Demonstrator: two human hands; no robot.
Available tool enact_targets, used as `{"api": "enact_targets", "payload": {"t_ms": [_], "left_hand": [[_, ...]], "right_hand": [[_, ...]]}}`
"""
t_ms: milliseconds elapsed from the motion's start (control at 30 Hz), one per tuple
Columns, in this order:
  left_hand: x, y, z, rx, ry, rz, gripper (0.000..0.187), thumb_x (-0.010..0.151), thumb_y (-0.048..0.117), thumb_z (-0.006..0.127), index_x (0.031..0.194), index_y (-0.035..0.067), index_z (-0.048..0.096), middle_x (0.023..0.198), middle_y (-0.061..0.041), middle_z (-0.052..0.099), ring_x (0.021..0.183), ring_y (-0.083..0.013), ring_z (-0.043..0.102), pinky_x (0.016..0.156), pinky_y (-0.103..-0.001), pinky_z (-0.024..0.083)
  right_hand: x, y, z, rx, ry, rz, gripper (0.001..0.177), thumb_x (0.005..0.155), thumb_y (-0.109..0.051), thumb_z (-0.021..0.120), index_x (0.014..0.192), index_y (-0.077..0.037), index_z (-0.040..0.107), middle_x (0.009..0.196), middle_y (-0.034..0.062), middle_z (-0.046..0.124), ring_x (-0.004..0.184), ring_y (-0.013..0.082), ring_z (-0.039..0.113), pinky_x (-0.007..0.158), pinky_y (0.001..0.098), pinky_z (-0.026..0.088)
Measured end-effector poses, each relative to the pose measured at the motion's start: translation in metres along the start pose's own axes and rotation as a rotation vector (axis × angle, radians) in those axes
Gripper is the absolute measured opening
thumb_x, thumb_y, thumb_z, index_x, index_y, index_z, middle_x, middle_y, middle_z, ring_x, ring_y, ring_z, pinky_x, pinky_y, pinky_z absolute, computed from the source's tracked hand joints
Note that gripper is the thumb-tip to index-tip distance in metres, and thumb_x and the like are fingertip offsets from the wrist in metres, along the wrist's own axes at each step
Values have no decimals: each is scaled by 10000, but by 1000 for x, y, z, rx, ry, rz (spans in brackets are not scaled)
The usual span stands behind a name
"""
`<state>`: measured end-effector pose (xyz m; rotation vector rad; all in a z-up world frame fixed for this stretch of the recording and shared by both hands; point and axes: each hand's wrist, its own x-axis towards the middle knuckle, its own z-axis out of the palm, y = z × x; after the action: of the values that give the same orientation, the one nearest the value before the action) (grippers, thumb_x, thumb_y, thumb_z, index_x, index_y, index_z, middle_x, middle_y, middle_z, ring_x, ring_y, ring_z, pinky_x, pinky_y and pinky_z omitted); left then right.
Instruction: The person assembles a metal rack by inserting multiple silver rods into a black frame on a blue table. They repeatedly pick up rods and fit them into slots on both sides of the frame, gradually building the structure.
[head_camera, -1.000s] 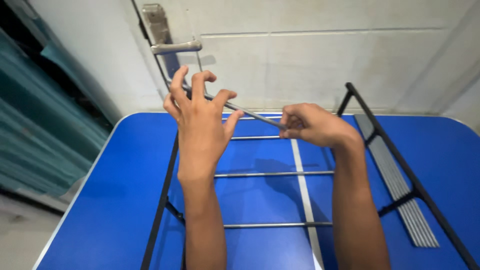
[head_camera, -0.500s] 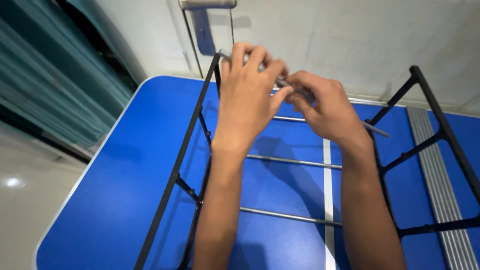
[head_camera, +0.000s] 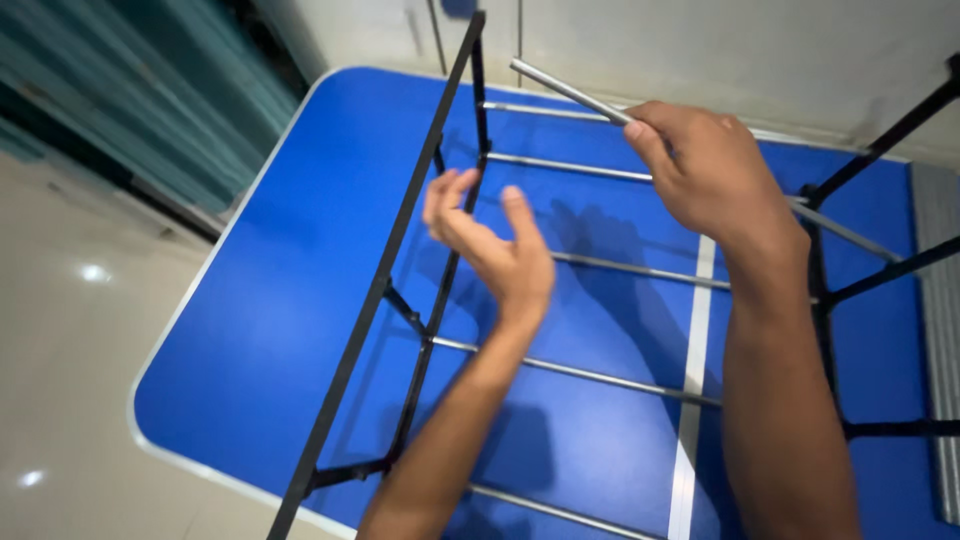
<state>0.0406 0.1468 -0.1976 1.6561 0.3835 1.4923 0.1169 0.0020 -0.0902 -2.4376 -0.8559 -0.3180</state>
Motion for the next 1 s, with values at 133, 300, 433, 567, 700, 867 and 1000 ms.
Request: {"api": "enact_targets", "payload": {"t_ms": [133, 300, 433, 567, 700, 867, 1000], "left_hand": [[13, -49, -11, 115, 106, 19, 464, 978, 54, 610, 1404, -44, 454, 1485, -230, 444, 1402, -393, 434, 1209, -510, 298], [13, -79, -3, -117, 34, -160, 378, 978, 14, 521, 1349, -46, 565, 1242, -171, 668, 1169, -292, 644, 1044, -412, 487], [11, -94, 3, -255, -23, -159, 400, 970, -18, 403, 1312, -34, 611, 1148, -150, 700, 1095, -251, 692, 990, -370, 541], [14, -97, 3, -311, 8, -151, 391, 999, -30, 369, 1264, -10, 656, 1154, -141, 730, 1128, -256, 700, 1047, -384, 532], [13, -91, 4, -80, 94, -98, 248, 1046, -1, 431, 1129, 1, 664, 1084, -129, 679, 1034, -263, 629, 916, -395, 511], [16, -92, 5, -203, 140, -239, 146, 1040, 54, 454, 966, -5, 566, 953, -84, 599, 869, -200, 592, 770, -347, 496], [18, -96, 5, -314, 175, -370, 181, 1033, 71, 462, 908, -6, 567, 903, -79, 604, 811, -167, 575, 710, -304, 471]], "right_hand": [[3, -11, 12, 92, 39, -147, 287, 1006, -137, 634, 1268, -43, 701, 1004, 202, 728, 893, 407, 689, 777, 487, 527], [3, -16, 40, 101, 60, -274, 263, 1010, -90, 615, 1253, -33, 700, 991, 221, 703, 920, 415, 674, 799, 484, 530], [-4, -16, 65, 54, -37, -250, 201, 1015, -92, 588, 1161, -31, 712, 954, 207, 690, 891, 405, 671, 785, 489, 529], [-8, -14, 78, -22, -82, -185, 209, 1057, -206, 623, 1062, -9, 692, 903, 205, 675, 861, 414, 648, 760, 504, 506], [-9, -15, 83, -64, -128, -175, 221, 1045, -237, 630, 1032, -30, 707, 888, 188, 670, 843, 398, 648, 761, 495, 509], [-10, -21, 94, -26, -149, -182, 201, 1031, -203, 633, 1114, -39, 713, 913, 185, 669, 839, 396, 655, 740, 483, 518], [-11, -26, 98, 6, -132, -182, 218, 1012, -181, 649, 1173, -51, 717, 941, 178, 679, 824, 385, 664, 728, 471, 527]]}}
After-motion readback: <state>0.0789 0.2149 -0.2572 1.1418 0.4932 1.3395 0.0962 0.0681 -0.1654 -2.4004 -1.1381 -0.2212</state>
